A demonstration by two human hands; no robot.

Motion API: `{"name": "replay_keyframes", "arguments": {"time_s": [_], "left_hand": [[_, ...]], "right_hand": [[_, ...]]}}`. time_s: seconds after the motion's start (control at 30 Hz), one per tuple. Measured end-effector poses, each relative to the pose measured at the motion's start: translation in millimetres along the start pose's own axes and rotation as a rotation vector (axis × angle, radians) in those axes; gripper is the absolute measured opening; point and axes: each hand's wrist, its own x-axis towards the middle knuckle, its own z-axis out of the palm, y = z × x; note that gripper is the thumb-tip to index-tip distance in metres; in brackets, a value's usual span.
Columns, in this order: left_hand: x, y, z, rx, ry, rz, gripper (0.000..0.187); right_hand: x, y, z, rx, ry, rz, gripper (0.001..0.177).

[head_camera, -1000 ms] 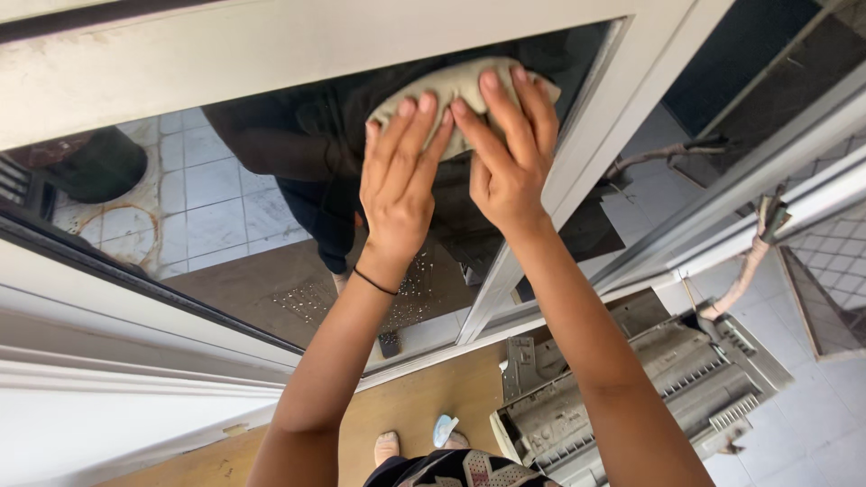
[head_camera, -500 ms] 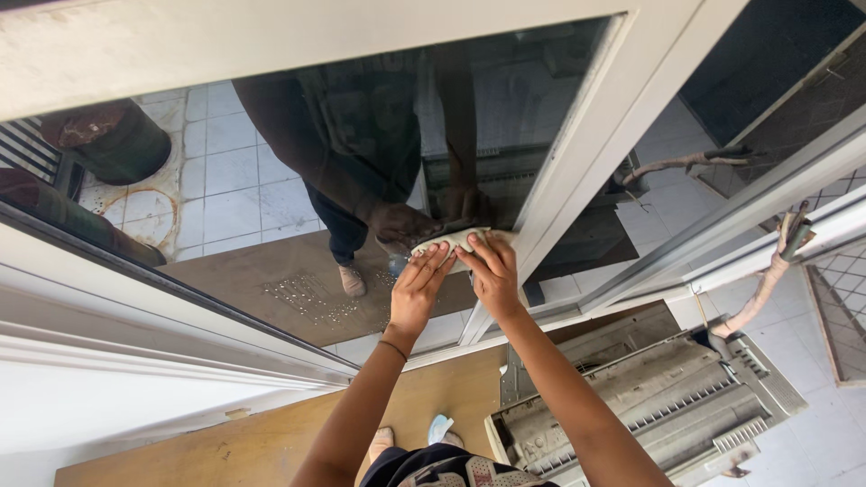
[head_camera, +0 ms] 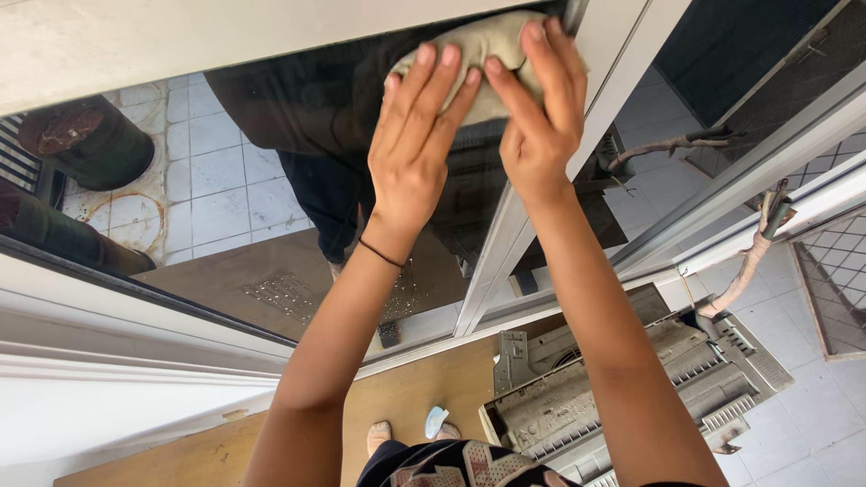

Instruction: The person wipes a glass door panel using a cloth and a spray bottle, cleaning different areas of the glass surface.

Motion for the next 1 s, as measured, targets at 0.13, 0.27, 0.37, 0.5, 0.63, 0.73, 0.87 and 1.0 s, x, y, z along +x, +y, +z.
{"name": "replay_keyframes", "arguments": {"time_s": [0.13, 0.27, 0.37, 0.5, 0.63, 0.73, 0.87, 1.0], "left_hand": [[-9.9, -0.2, 8.0, 0.055, 0.009, -0.018, 0.038], [-46.0, -4.8, 20.8, 0.004, -0.039, -0.05, 0.038], [-81.7, -4.7, 30.8, -0.004, -0.089, -0.073, 0.04], [-132.2, -9.0, 44.6, -0.04, -0.164, -0.092, 0.042], [-179.9, -10.4, 53.2, -0.036, -0.248, -0.108, 0.047], [-213.0, -11.5, 56.9, -0.026, -0.316, -0.109, 0.048], [-250.8, -10.2, 58.9, -0.069, -0.394, -0.128, 0.048], [-246.3, 4.1, 49.8, -0.107, -0.423, -0.195, 0.052]], "right_hand": [[-13.7, 8.3, 18.1, -0.022, 0.079, -0.03, 0.024], [-57.6, 1.2, 22.1, -0.016, 0.072, 0.032, 0.017], [-94.1, 1.1, 26.2, -0.002, 0.056, 0.052, 0.019], [-156.6, -2.4, 28.0, -0.015, -0.014, 0.097, 0.02], [-214.0, -7.9, 29.1, -0.021, -0.09, 0.162, 0.023], [-249.3, -15.8, 26.9, -0.013, -0.141, 0.238, 0.028], [-282.5, -36.4, 15.4, 0.041, -0.258, 0.354, 0.035], [-259.5, -46.4, -5.6, 0.112, -0.306, 0.393, 0.041]]}}
